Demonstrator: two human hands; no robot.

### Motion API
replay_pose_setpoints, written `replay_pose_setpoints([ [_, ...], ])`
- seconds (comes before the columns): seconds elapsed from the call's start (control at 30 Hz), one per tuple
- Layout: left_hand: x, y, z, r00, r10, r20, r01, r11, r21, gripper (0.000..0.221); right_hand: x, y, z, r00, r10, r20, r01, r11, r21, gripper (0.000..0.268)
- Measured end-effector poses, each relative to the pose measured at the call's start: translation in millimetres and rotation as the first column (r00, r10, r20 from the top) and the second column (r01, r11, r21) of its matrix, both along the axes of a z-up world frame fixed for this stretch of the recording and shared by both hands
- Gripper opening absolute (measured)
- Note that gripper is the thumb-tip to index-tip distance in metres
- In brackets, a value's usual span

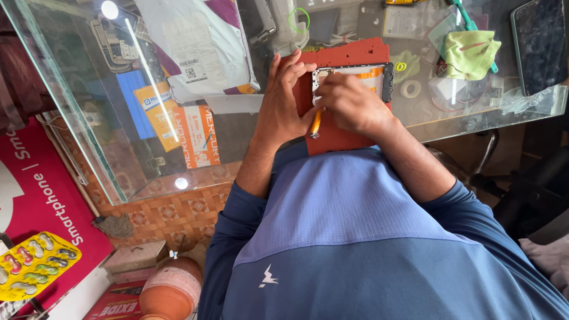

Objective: The person places a smartphone wrapped in rubber bands on a table, then walks to a workbench. They use a screwdriver to remove screws and pry open the phone's back cover. The person disconnects internal cables and removes the motherboard and battery from the chassis.

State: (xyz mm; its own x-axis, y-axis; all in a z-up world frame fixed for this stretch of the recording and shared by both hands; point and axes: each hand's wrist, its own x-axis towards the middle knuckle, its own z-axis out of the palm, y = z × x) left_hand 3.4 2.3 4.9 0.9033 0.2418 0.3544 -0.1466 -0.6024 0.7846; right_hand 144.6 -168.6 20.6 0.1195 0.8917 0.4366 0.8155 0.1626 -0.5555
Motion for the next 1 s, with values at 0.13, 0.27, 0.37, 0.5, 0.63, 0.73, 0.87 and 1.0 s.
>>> replay_pose_setpoints([
  [0.13, -2, -1, 2, 0.999, 0.013, -0.038, -0.012, 1.000, 0.023, 0.089, -3, 2, -21, 0.797, -0.208, -0.567, 0.280, 0.959, 0.042, 0.039],
  [0.27, -1, 0, 0, 0.999, 0.013, -0.034, -0.012, 0.999, 0.037, 0.091, -2, 7, -22, 0.753, -0.185, -0.632, 0.275, 0.960, 0.047, 0.060],
  [0.37, -2, -1, -2, 0.999, 0.019, -0.035, -0.017, 0.999, 0.046, 0.091, -2, 18, -24, 0.783, -0.145, -0.605, 0.238, 0.968, 0.076, 0.073],
  [0.5, -2, 0, -6, 1.000, 0.021, -0.017, -0.020, 0.998, 0.056, 0.092, 0, 21, -30, 0.841, -0.166, -0.515, 0.226, 0.973, 0.054, 0.077],
  [0.63, -2, 0, -7, 1.000, 0.020, -0.024, -0.018, 0.998, 0.054, 0.092, 2, 20, -34, 0.884, -0.156, -0.441, 0.206, 0.976, 0.069, 0.077],
  [0.73, -1, 1, -8, 1.000, 0.019, -0.023, -0.017, 0.998, 0.058, 0.092, 2, 24, -31, 0.906, -0.159, -0.392, 0.208, 0.974, 0.086, 0.072],
  [0.87, -3, 0, -9, 0.999, 0.027, -0.019, -0.025, 0.997, 0.067, 0.091, 1, 25, -9, 0.955, -0.191, -0.227, 0.196, 0.981, -0.003, 0.059],
  [1.0, -3, 0, -9, 1.000, 0.025, -0.005, -0.024, 0.997, 0.076, 0.091, 0, 36, -2, 0.971, -0.230, -0.064, 0.238, 0.948, 0.213, 0.060],
])
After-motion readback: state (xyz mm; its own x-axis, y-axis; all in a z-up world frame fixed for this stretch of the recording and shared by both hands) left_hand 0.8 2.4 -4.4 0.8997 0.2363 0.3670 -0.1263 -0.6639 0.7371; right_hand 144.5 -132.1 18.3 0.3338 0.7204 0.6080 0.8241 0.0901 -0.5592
